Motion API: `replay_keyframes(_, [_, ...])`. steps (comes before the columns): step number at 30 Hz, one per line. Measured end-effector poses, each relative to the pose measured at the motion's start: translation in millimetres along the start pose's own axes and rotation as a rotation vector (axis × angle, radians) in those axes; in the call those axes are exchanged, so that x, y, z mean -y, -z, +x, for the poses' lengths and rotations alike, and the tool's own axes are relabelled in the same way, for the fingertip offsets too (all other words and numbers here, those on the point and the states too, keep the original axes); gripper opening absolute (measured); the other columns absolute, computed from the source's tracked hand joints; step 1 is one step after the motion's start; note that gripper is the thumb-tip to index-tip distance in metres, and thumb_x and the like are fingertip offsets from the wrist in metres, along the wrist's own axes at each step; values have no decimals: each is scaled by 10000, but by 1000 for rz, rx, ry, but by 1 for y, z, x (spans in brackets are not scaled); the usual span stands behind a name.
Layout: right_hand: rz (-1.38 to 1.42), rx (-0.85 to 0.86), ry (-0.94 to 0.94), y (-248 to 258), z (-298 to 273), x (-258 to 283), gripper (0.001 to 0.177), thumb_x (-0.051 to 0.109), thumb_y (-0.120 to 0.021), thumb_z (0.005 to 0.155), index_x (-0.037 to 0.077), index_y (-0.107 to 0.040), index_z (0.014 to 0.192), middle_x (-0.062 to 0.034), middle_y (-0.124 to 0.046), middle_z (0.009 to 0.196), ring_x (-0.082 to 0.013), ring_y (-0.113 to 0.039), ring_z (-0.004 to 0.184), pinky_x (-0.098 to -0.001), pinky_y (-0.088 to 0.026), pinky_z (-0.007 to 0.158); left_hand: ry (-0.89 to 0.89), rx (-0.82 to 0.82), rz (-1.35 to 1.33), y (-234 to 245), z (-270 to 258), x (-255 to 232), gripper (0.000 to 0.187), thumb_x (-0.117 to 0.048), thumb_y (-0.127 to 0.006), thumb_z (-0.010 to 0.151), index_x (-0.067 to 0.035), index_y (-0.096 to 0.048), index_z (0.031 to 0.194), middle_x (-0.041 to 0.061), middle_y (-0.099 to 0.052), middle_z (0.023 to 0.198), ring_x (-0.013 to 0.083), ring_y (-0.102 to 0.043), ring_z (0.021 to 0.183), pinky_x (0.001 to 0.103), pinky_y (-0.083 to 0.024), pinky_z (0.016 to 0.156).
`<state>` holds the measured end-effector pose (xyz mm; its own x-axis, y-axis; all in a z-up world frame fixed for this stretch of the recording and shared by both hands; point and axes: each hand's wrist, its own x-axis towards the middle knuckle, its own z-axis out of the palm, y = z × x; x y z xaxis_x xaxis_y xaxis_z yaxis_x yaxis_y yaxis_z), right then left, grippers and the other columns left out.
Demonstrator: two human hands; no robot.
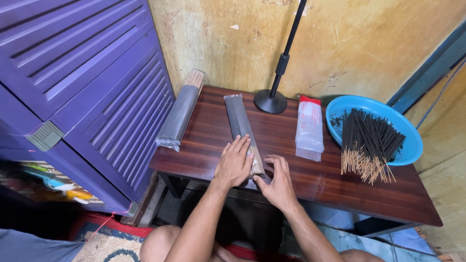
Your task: The person packs bundles of incense sticks into long plastic sleeves using a wire guide to pull them through.
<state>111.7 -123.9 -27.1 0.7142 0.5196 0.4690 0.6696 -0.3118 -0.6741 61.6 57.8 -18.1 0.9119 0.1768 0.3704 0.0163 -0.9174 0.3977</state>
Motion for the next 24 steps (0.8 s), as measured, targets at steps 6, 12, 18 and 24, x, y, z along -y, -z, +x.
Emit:
replay_keyframes(6, [9, 38, -112, 2, 2, 2, 640, 155, -904, 736, 17, -558, 1258, -194, -543, 1330, -432, -502, 1343, -523, -457, 1075, 11, 18, -8, 0, 2, -1, 590, -391, -362, 1063, -43, -459, 1530, 113, -412, 1627, 333, -353, 1520, 565, -301, 1210])
replay_keyframes(12, [-9, 26, -131, 2, -1, 0, 609, 187, -889, 772, 15, -563, 1258, -188, -550, 1341, -426, -479, 1376, -534, -471, 1071, 16, 27, -17, 3, 1, -3, 587, -386, -356, 1068, -42, -455, 1533, 121, -415, 1625, 337, -352, 1520, 566, -292, 1213])
replay_keyframes(18, [-25, 16, -122, -1, -1, -5, 626, 207, -895, 773, 17, -569, 1273, -184, -548, 1320, -436, -419, 1434, -560, -415, 1127, 13, 24, 2, 2, 2, -1, 577, -383, -366, 1067, -52, -458, 1531, 112, -418, 1622, 327, -354, 1518, 556, -302, 1213])
replay_keyframes(24, [-17, -14, -112, -7, -3, -21, 660, 221, -915, 742, 25, -564, 1267, -188, -560, 1324, -451, -411, 1437, -576, -375, 1162, 21, 40, -8, 3, 1, -3, 577, -377, -368, 1064, -53, -453, 1533, 110, -410, 1628, 323, -349, 1522, 559, -296, 1216])
